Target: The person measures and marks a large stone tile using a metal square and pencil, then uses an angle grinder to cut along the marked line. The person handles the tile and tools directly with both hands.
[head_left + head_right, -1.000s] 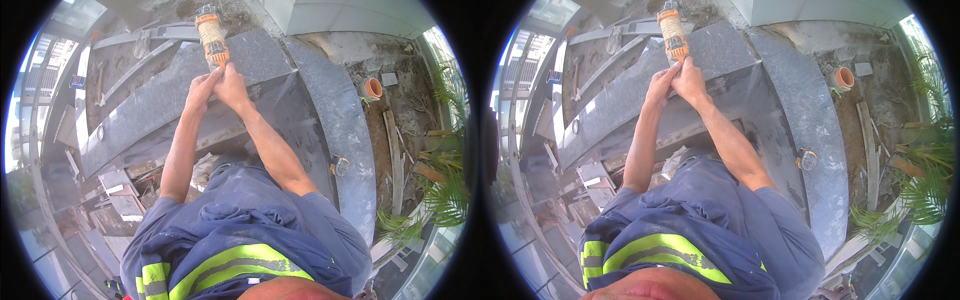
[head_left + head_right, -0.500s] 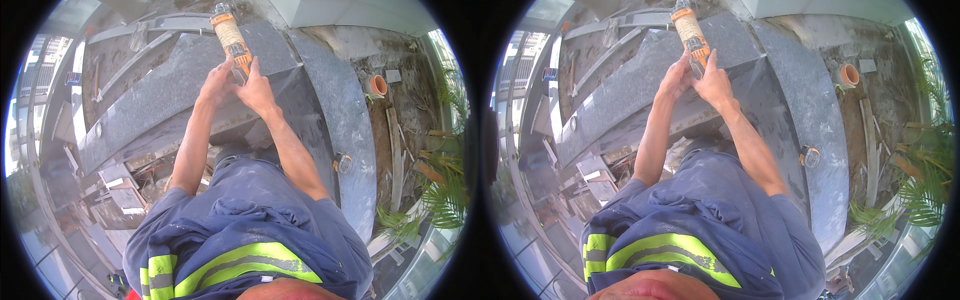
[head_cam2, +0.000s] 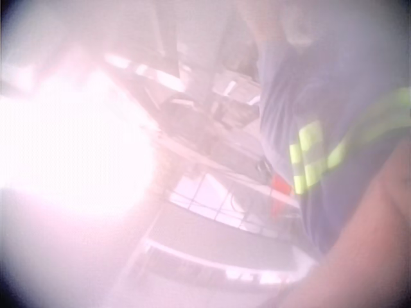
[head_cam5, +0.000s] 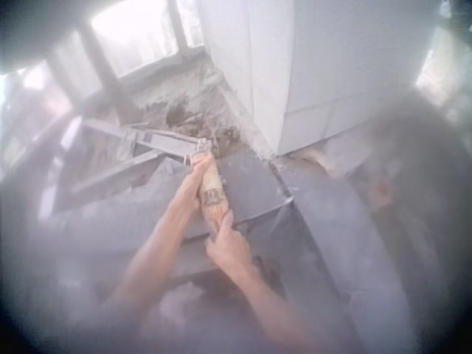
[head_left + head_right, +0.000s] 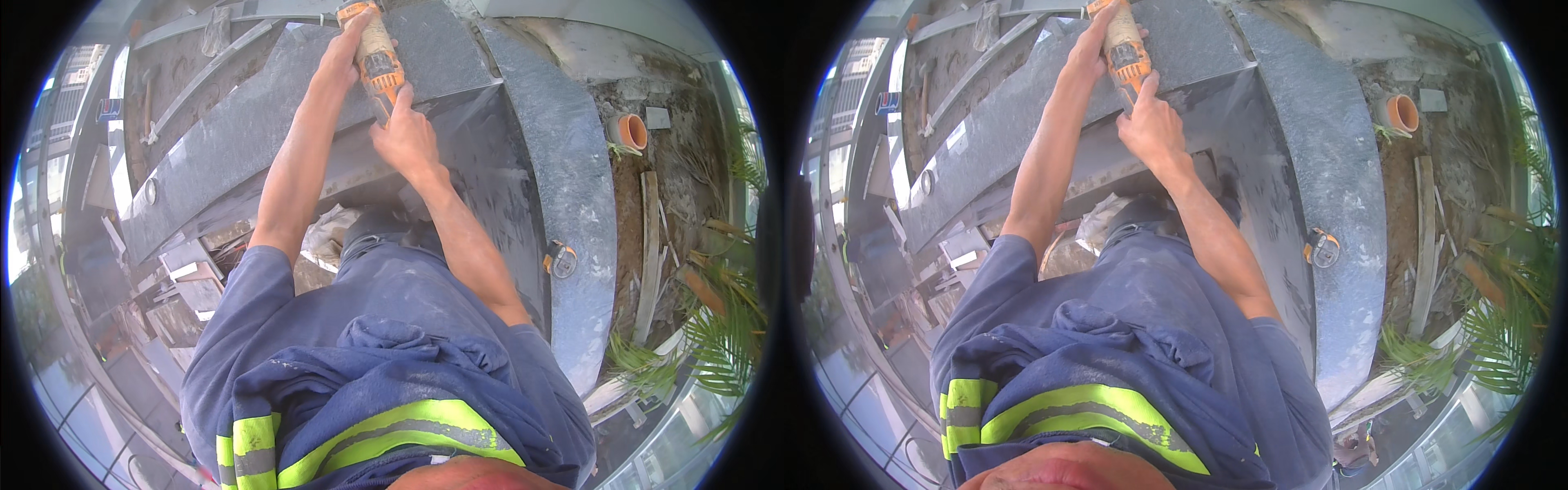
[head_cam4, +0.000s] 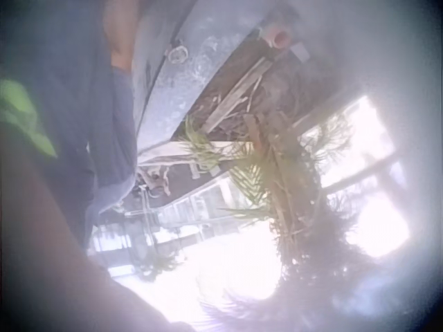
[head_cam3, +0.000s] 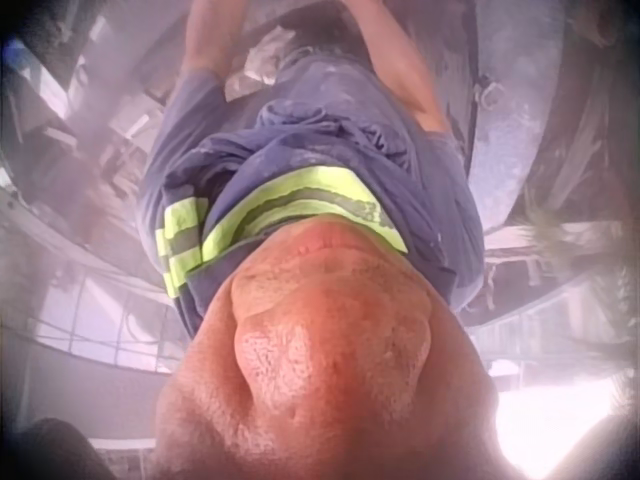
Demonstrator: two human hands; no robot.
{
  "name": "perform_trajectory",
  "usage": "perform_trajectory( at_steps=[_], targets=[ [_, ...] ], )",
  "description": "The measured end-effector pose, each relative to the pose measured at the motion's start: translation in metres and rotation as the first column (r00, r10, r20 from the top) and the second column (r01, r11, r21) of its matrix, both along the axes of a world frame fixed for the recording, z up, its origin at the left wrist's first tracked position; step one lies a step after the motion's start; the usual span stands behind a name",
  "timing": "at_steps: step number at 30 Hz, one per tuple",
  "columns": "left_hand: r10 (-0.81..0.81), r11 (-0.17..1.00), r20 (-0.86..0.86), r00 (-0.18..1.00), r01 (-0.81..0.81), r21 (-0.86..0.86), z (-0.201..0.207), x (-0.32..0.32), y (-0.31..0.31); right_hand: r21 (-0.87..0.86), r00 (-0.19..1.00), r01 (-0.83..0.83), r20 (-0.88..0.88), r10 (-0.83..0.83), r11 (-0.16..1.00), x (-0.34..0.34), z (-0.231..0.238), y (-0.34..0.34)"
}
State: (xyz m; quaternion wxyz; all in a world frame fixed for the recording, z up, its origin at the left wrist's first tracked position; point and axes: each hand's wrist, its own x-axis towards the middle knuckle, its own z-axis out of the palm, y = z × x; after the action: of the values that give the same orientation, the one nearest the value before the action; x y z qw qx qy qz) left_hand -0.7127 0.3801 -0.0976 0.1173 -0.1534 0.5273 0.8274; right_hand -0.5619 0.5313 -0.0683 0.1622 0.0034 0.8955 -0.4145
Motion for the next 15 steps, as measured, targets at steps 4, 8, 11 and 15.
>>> perform_trajectory(
  at_steps=[4,8,11,15],
  targets=[
    [0.024,0.998,0.036,0.999,-0.026,0.053,-0.023,-0.015,-0.007,0.020,1.000,-0.028,0.004,0.028,0.999,0.001,0.005,0.000],
    [-0.013,0.996,0.055,0.998,0.008,0.094,-0.028,-0.013,-0.007,0.012,1.000,0.006,0.015,-0.006,1.000,0.003,0.005,0.000],
    [-0.012,0.997,0.034,0.999,0.009,0.083,-0.028,-0.013,-0.006,0.008,1.000,0.006,-0.007,-0.006,1.000,0.001,0.000,0.001],
    [-0.002,0.995,0.013,1.000,0.001,0.099,-0.029,-0.013,-0.005,0.014,1.000,0.001,-0.010,-0.001,1.000,0.001,-0.003,0.001]
  ],
)
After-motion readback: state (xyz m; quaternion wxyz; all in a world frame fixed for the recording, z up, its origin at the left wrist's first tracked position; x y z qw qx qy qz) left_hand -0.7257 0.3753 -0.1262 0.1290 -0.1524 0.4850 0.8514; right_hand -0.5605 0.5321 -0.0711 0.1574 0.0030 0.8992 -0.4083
